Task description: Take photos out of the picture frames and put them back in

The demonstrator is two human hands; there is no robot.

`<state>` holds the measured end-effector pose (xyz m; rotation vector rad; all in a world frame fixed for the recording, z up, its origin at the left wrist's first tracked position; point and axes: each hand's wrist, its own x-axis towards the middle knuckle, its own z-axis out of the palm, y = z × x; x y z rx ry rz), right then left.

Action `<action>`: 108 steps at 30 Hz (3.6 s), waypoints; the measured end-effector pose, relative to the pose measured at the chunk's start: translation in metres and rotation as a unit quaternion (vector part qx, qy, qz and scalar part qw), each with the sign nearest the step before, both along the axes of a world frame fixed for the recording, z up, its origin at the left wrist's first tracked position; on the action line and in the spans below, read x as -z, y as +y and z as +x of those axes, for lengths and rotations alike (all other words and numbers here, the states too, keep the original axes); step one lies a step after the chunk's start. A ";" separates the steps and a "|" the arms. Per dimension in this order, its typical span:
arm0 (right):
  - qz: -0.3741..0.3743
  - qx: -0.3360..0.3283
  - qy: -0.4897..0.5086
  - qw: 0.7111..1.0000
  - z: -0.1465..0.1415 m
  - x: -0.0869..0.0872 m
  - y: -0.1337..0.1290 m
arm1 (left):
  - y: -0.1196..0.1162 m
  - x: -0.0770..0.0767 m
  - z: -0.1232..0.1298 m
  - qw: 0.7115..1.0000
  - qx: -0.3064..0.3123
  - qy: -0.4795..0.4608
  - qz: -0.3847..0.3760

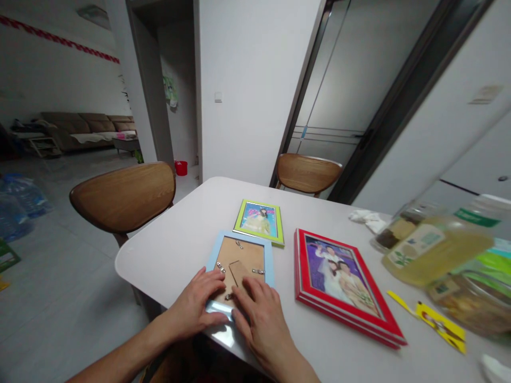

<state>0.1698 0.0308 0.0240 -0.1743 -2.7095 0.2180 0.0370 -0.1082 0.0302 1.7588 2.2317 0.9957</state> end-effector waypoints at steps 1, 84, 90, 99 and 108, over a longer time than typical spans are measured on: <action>0.003 -0.011 -0.015 1.000 -0.001 -0.002 -0.002 | -0.001 0.001 0.000 1.000 0.005 0.000 -0.006; -0.251 0.220 0.029 0.942 -0.113 -0.014 0.070 | -0.006 0.008 0.012 1.000 -0.021 -0.003 -0.008; -0.371 0.210 0.151 0.892 -0.047 -0.035 0.081 | -0.020 -0.020 0.003 0.995 -0.038 -0.090 0.031; -0.835 0.034 0.160 0.526 -0.033 -0.022 -0.022 | 0.019 -0.041 0.040 0.848 0.051 -0.471 0.239; -0.758 0.142 0.355 0.529 0.020 -0.052 0.065 | 0.071 -0.092 0.050 0.766 0.046 -0.567 0.298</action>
